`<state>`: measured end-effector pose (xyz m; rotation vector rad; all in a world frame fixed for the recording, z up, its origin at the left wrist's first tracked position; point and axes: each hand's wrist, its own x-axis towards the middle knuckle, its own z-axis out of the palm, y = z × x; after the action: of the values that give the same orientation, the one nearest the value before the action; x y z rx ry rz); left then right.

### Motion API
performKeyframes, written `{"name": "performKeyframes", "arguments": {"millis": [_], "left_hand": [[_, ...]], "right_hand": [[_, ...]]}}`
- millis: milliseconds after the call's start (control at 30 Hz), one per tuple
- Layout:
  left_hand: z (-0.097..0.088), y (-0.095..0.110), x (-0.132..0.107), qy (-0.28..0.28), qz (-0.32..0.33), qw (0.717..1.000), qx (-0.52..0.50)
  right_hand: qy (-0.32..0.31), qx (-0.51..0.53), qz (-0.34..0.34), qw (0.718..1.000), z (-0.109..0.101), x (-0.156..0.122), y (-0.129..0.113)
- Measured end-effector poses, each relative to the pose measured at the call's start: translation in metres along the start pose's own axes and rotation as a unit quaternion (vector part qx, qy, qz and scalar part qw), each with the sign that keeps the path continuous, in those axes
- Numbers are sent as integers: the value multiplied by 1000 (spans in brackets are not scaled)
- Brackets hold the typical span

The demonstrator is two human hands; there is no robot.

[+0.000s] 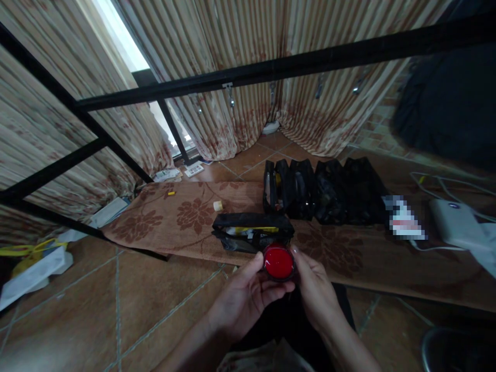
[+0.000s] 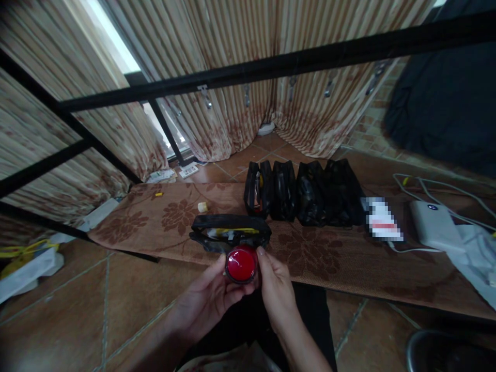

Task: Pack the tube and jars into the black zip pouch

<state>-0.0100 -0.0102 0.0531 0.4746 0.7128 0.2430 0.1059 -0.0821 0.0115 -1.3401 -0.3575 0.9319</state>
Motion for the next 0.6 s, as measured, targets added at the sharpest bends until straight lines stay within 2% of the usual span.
{"name": "performKeyframes", "arguments": {"millis": [200, 367, 500, 600], "left_hand": [[3, 1, -2, 17, -6, 1000, 12], [-2, 1, 3, -11, -34, 999, 31], [-8, -1, 6, 2, -60, 998, 25], [-11, -3, 8, -2, -69, 997, 24]], "right_hand": [[7, 19, 17, 1000, 2, 0, 1], [-5, -22, 5, 1000, 1, -2, -2], [-37, -33, -25, 998, 6, -3, -6], [-58, -11, -24, 998, 11, -5, -10]]}}
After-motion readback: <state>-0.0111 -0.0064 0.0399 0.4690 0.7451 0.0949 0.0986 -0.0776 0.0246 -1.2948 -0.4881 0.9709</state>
